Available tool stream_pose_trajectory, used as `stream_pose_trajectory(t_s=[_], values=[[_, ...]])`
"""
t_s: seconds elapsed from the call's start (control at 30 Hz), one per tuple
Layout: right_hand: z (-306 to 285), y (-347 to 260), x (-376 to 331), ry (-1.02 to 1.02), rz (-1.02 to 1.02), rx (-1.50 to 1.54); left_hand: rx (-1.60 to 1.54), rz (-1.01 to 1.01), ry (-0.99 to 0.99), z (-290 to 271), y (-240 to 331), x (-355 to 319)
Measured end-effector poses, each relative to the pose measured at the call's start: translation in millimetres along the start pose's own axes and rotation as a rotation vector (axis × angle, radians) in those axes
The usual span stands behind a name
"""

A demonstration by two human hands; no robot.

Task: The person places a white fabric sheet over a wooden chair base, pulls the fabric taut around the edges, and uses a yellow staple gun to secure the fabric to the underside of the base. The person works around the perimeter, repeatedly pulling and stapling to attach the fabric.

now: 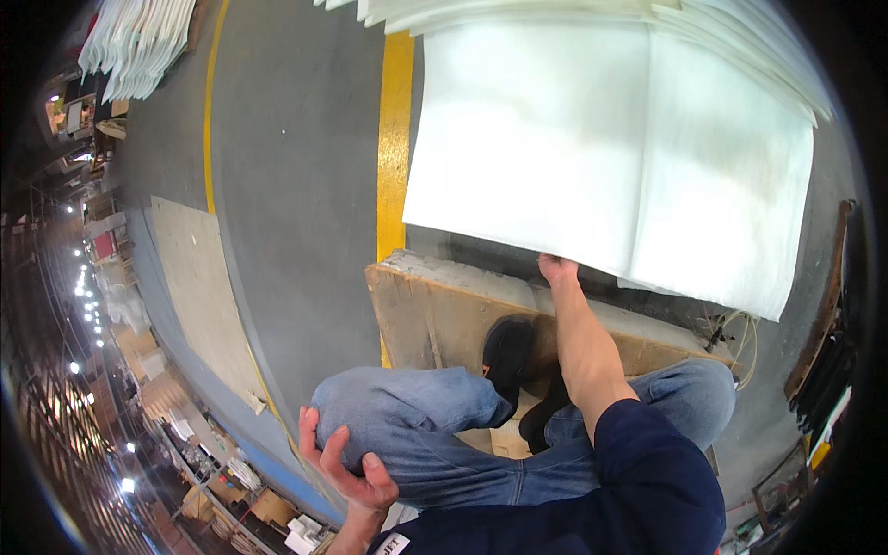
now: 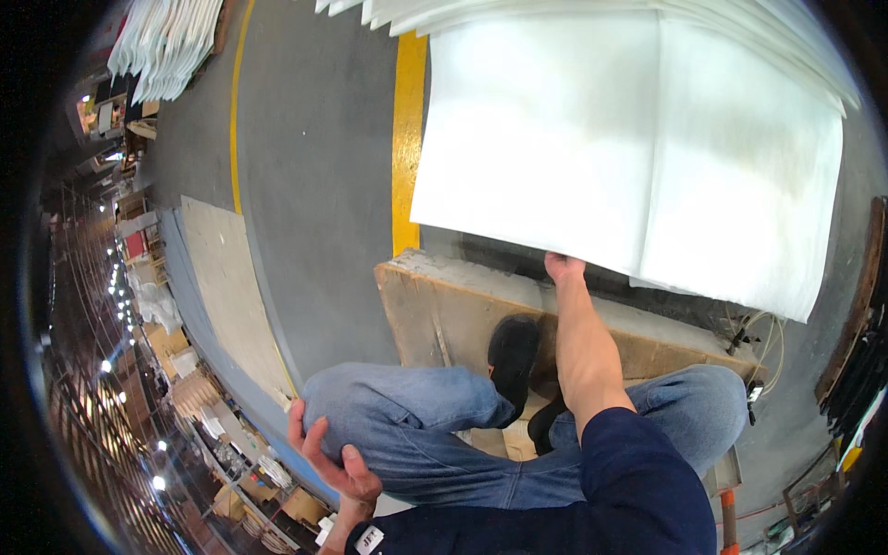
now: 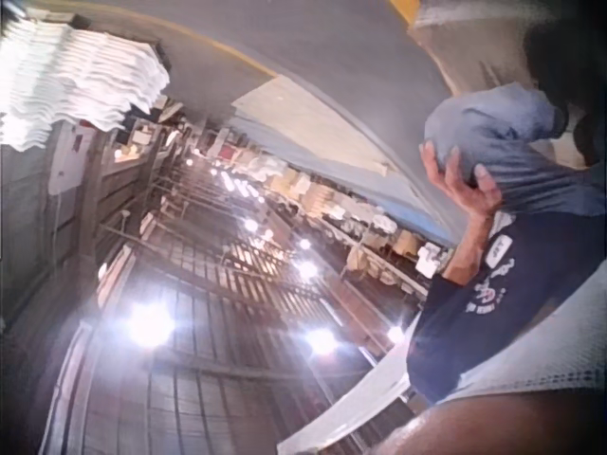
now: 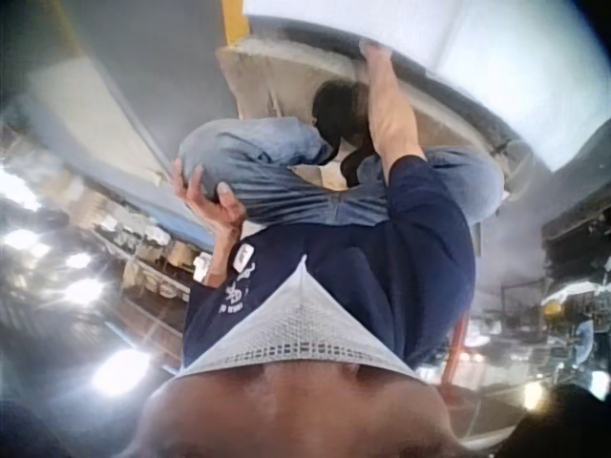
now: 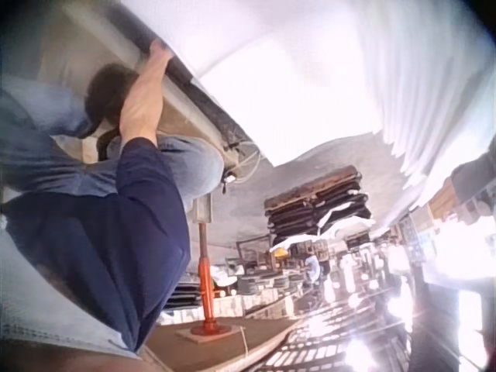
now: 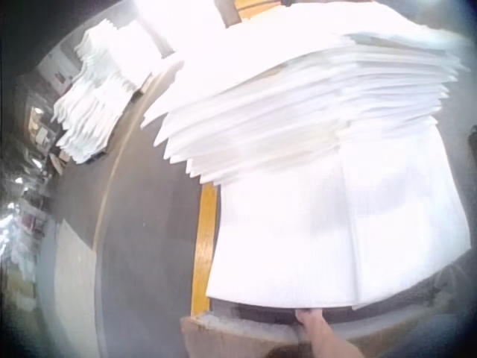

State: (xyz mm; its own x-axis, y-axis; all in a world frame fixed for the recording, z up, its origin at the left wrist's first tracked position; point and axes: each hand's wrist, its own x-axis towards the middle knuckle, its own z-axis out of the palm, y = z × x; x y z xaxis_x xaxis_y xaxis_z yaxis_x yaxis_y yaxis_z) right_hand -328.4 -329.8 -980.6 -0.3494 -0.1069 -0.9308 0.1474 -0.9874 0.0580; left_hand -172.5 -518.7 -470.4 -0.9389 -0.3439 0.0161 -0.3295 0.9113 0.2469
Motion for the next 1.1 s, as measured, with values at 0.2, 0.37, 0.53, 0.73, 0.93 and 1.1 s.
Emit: stream_pose_trajectory(t_s=[0.2,0.37,0.53,0.73,0.93,1.1], values=[[45.4,-2.8,-13.3,-0.031,0.038,-0.168,0.002,0.023,0.001,0.5,7.3,7.3],[65.7,22.9,-35.7,-0.026,0.057,-0.207,0.001,0.054,0.0,5.2,12.5,13.5],[88.3,15.5,-17.8,-0.169,-0.006,-0.265,0.009,0.087,-0.001,8.5,17.4,14.4],[96.6,20.6,-9.7,-0.193,-0.055,-0.251,0.014,0.089,0.013,9.0,15.0,12.0],[66.0,17.9,-23.9,-0.213,-0.06,-0.239,0.039,0.077,0.006,6.3,17.0,8.7],[78.2,17.3,-21.3,-0.242,-0.052,-0.251,0.033,0.083,0.022,7.5,16.8,7.8]])
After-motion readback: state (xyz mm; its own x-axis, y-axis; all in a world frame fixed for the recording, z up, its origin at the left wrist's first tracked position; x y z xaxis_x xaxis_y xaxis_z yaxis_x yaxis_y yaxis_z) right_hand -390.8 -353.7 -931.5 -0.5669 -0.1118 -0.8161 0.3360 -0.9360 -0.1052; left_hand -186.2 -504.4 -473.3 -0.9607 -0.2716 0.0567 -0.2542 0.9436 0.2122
